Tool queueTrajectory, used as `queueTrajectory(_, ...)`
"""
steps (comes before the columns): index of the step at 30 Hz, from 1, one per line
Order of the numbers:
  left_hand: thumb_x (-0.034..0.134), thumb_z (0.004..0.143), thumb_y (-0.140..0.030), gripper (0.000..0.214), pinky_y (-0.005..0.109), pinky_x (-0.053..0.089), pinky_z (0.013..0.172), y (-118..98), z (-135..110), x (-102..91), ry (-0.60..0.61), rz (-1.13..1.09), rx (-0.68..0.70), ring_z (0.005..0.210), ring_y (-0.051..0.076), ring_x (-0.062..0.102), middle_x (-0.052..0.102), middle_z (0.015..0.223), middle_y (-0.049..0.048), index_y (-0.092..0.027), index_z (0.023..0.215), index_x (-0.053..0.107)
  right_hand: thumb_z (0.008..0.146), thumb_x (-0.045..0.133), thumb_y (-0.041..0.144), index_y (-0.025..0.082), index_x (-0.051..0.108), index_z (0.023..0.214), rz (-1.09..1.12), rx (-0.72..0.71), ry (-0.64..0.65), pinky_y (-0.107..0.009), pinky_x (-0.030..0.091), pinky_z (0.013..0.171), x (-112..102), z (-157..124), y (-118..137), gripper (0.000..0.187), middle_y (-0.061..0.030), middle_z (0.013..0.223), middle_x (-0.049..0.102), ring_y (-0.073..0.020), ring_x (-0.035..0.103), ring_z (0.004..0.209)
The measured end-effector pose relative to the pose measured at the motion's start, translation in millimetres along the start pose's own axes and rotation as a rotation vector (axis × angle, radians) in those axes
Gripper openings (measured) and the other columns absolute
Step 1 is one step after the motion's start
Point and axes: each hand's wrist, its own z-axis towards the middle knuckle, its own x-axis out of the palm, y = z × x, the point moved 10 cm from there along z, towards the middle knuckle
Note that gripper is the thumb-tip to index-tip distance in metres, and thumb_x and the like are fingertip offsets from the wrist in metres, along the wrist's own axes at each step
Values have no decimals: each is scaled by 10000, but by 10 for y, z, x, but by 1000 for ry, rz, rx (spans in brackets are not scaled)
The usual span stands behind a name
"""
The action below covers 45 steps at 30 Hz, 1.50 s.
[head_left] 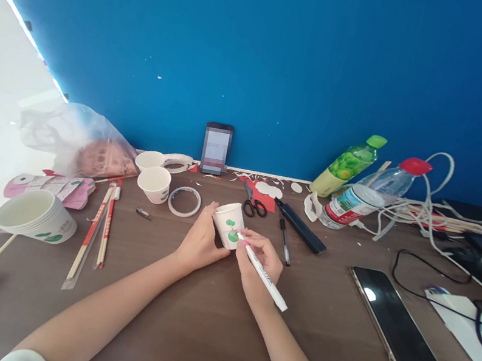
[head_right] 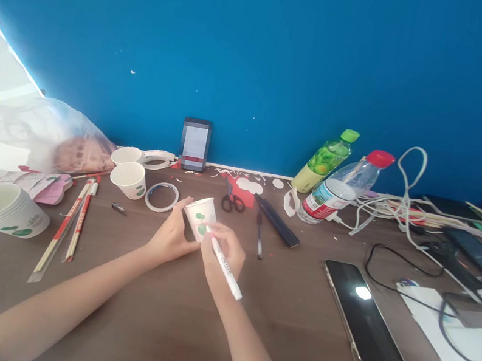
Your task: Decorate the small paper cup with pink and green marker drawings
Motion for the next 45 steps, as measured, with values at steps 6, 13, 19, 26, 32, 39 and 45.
queueTrajectory(6, 742, 645, -245, 973, 562, 342, 1135, 18, -3, 17, 16, -3, -19, 1421, 401, 310, 324, 1470, 268, -118, 1401, 143, 737, 698, 221, 208, 624, 727, 0, 108, -102, -387, 592, 767, -86, 25, -57, 75, -83, 874, 748, -230, 728, 863)
queueTrajectory(13, 740, 659, -209, 878, 568, 348, 1116, -54, 7, -37, -38, 62, 30, 1445, 401, 243, 276, 1473, 254, -148, 1352, 204, 749, 705, 264, 203, 623, 730, 41, 135, -58, -419, 581, 801, -56, 21, -52, 104, -95, 919, 755, -246, 726, 901)
queueTrajectory(19, 699, 722, -249, 987, 583, 366, 1080, -50, -4, -13, -32, 69, 55, 1350, 382, 382, 338, 1394, 244, -144, 1447, 37, 777, 672, 212, 214, 632, 761, 9, 0, 13, -418, 586, 824, 21, -34, 61, 44, -85, 909, 730, -238, 710, 931)
queueTrajectory(26, 696, 742, -336, 824, 533, 397, 1073, -122, -5, -58, -57, 59, 92, 1330, 353, 397, 383, 1347, 219, -141, 1370, 199, 785, 656, 170, 227, 636, 804, -80, -128, 6, -454, 538, 937, 21, -55, 78, 64, -55, 868, 695, -216, 681, 915)
queueTrajectory(32, 692, 751, -334, 794, 527, 409, 1064, -134, -5, -55, -64, 77, 105, 1313, 346, 419, 395, 1329, 210, -152, 1347, 201, 781, 656, 141, 228, 632, 828, -98, -153, 27, -405, 554, 872, 27, -51, 53, 102, -53, 891, 681, -203, 671, 903)
queueTrajectory(39, 695, 747, -321, 787, 536, 402, 1066, -154, -7, -63, -74, 75, 120, 1315, 343, 418, 402, 1325, 199, -172, 1343, 204, 789, 658, 205, 227, 636, 814, -152, -101, 29, -400, 563, 852, 23, -51, -21, 41, -60, 883, 691, -224, 680, 920)
queueTrajectory(45, 703, 734, -297, 794, 534, 423, 1048, -143, -3, -65, -70, 79, 102, 1313, 356, 422, 414, 1313, 201, -170, 1343, 208, 798, 655, 227, 229, 637, 829, -151, -62, -34, -392, 572, 817, -32, -50, -47, 36, -60, 892, 703, -222, 689, 895)
